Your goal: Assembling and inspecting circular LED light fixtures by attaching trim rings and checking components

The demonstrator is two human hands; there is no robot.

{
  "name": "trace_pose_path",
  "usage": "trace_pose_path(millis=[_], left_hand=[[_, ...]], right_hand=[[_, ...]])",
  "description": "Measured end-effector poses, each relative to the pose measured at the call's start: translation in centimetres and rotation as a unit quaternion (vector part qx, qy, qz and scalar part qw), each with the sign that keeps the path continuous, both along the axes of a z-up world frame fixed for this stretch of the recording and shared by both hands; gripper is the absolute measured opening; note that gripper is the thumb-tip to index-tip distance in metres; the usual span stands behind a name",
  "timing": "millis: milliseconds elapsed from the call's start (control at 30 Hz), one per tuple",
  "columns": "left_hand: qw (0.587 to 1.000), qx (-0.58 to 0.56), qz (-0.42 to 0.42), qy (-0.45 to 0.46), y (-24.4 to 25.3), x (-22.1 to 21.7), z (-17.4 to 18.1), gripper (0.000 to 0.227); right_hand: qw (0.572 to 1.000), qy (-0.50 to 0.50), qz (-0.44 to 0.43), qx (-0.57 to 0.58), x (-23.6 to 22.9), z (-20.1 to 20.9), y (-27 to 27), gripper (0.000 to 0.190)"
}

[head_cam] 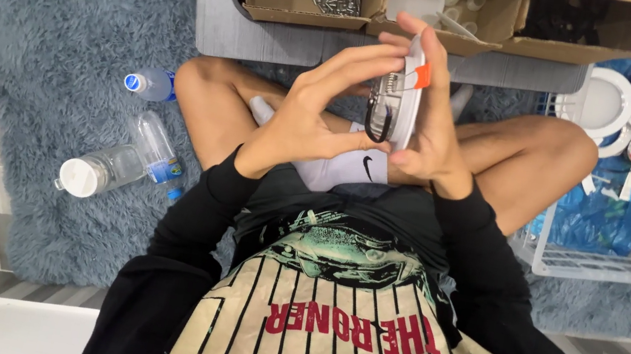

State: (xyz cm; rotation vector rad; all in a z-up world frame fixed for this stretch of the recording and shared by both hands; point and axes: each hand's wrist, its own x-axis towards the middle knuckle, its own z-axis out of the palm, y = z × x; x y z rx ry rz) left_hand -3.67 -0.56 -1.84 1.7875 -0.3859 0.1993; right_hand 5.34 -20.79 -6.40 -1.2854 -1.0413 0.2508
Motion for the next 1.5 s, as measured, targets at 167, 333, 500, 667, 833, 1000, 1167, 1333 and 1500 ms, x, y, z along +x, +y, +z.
trace_pose_path(millis=[167,333,500,667,833,1000,1167,1333,1500], left_hand=[[0.999,-0.017,-0.003,-0.029,-1.3,-0.2,-1.1,0.065],[0.998,0.018,0.05,-0.035,-2.8,-0.7,-3.0,0.064],[0.999,-0.002,0.015,-0.036,-3.2,-0.1,-2.8,0.064],[0.989,-0.148,-0.013,-0.011,-4.2,0.3,-3.4,0.079],[0.996,-0.077,0.012,-0.035,-5.6,0.7,-3.0,0.083],[0.995,-0.073,0.041,0.045,-7.1,0.5,-3.2,0.08],[0.982,-0.097,0.092,0.137,-7.5,0.0,-5.9,0.078],[0.966,-0.17,0.134,0.143,-7.1,-0.8,-9.4,0.084],[0.939,-0.246,0.162,0.179,-6.5,-1.7,-12.2,0.085]], right_hand=[[0.991,0.028,-0.126,0.04,-1.7,-0.8,1.7,0.105],[0.986,0.01,-0.16,0.048,-2.5,-1.8,1.7,0.086],[0.994,0.019,-0.096,0.052,-2.5,-2.5,-0.5,0.088],[0.959,0.255,-0.079,0.093,-3.7,-2.4,-2.9,0.072],[0.947,0.296,-0.028,0.124,-4.5,-0.7,-3.6,0.088],[0.914,0.373,-0.033,0.154,-5.1,-4.5,-4.4,0.113],[0.859,0.465,-0.03,0.212,-5.5,-7.6,-3.4,0.104],[0.652,0.691,-0.163,0.265,-5.5,-4.6,-1.4,0.079],[0.605,0.742,-0.143,0.251,-5.3,-6.5,-1.0,0.073]])
